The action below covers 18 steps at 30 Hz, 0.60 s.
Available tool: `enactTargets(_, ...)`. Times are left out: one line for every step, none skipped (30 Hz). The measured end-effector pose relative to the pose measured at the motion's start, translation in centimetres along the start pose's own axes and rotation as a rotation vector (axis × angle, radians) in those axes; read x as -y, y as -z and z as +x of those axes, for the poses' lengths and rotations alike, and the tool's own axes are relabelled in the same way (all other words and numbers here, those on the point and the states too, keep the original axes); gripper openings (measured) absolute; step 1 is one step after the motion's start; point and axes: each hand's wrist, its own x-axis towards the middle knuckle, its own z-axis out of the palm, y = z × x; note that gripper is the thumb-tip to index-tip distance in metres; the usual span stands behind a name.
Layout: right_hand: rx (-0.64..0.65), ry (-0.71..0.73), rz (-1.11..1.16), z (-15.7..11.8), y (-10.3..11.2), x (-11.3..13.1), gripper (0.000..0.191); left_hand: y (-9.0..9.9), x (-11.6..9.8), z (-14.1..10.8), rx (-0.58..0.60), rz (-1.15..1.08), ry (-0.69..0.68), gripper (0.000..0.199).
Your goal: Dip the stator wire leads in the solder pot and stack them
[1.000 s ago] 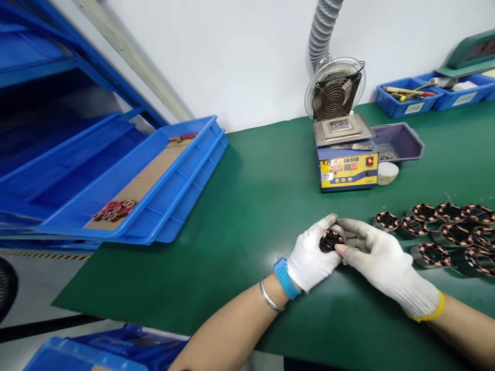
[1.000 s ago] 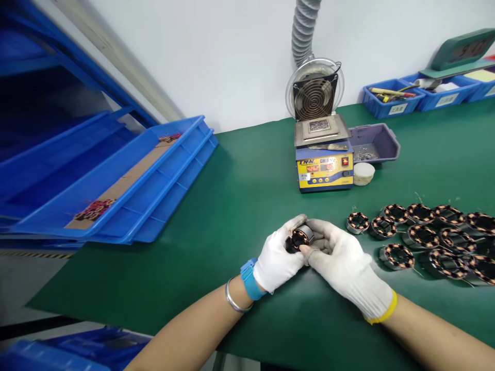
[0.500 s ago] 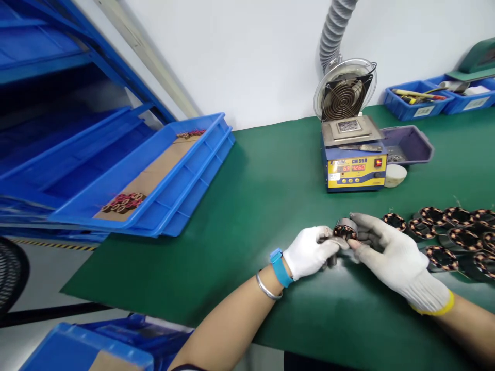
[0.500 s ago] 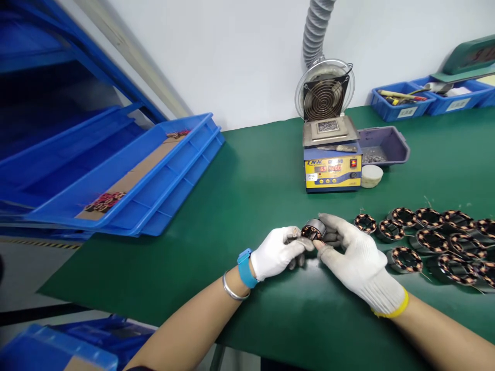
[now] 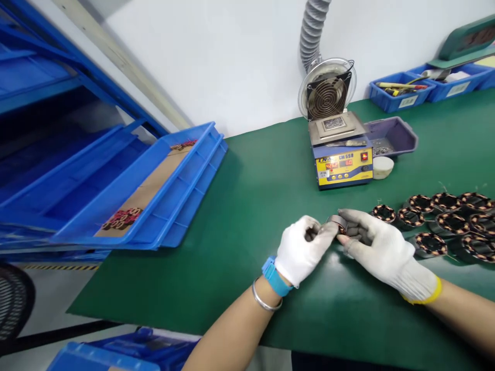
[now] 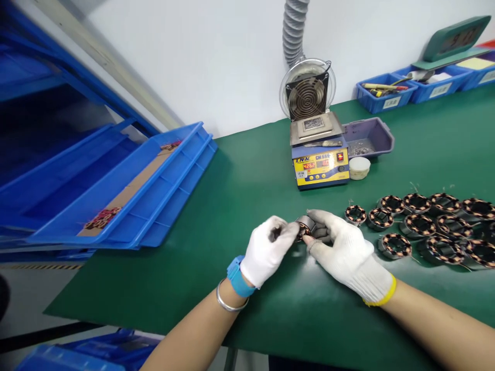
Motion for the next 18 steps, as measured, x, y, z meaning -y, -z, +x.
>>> enactTargets(0.01,0.001,-0.01,0.0,0.0,0.0,0.062,-0.1,-0.3,-0.2,0.03,0.036,0.002,0.031)
enactTargets(0.016,-0.001,-0.017,0.0,0.0,0.0,0.061,0.2,-0.6,-0.3,0.053,0.024,0.015,0.032)
enactTargets(0.016,-0.004,-0.018,0.0,0.0,0.1,0.061,0.6,-0.9,-0.4,0.066,-0.027,0.035,0.033)
enactTargets(0.01,-0.008,-0.011,0.1,0.0,0.2,0.061,1.2,-1.0,-0.4,0.061,-0.098,0.049,0.034)
enactTargets(0.0,-0.015,-0.002,0.1,0.1,0.3,0.061,1.8,-1.1,-0.5,0.022,-0.171,0.057,0.034)
enactTargets(-0.016,-0.025,0.004,0.2,0.2,0.4,0.061,2.3,-1.1,-0.5,-0.047,-0.231,0.053,0.034)
enactTargets(-0.032,-0.037,0.008,0.3,0.2,0.4,0.062,2.6,-1.0,-0.5,-0.126,-0.268,0.035,0.034)
enactTargets(-0.045,-0.047,0.009,0.3,0.3,0.4,0.062,2.7,-0.8,-0.5,-0.192,-0.278,0.009,0.034)
enactTargets(-0.051,-0.053,0.012,0.4,0.4,0.3,0.062,2.5,-0.6,-0.6,-0.224,-0.259,-0.012,0.032)
enactTargets(-0.054,-0.051,0.021,0.4,0.4,0.2,0.063,2.1,-0.5,-0.6,-0.215,-0.214,-0.015,0.029)
enactTargets(-0.052,-0.043,0.036,0.3,0.4,0.1,0.062,1.5,-0.4,-0.7,-0.163,-0.159,0.004,0.027)
enactTargets(-0.046,-0.029,0.051,0.3,0.4,0.0,0.062,0.8,-0.4,-0.8,-0.077,-0.111,0.038,0.027)
enactTargets(-0.04,-0.018,0.059,0.3,0.4,-0.1,0.062,0.2,-0.5,-0.8,0.02,-0.086,0.087,0.027)
enactTargets(-0.037,-0.01,0.058,0.3,0.4,-0.1,0.061,-0.3,-0.7,-0.9,0.107,-0.089,0.138,0.028)
enactTargets(-0.033,-0.008,0.046,0.3,0.3,-0.2,0.06,-0.6,-0.9,-1.0,0.176,-0.116,0.182,0.03)
enactTargets(-0.029,-0.007,0.029,0.3,0.3,-0.2,0.06,-0.6,-1.1,-1.1,0.22,-0.163,0.213,0.032)
enactTargets(-0.024,-0.005,0.012,0.4,0.3,-0.1,0.06,-0.3,-1.2,-1.1,0.227,-0.222,0.228,0.032)
enactTargets(-0.021,-0.006,-0.001,0.4,0.3,-0.1,0.06,0.2,-1.3,-1.2,0.189,-0.284,0.227,0.031)
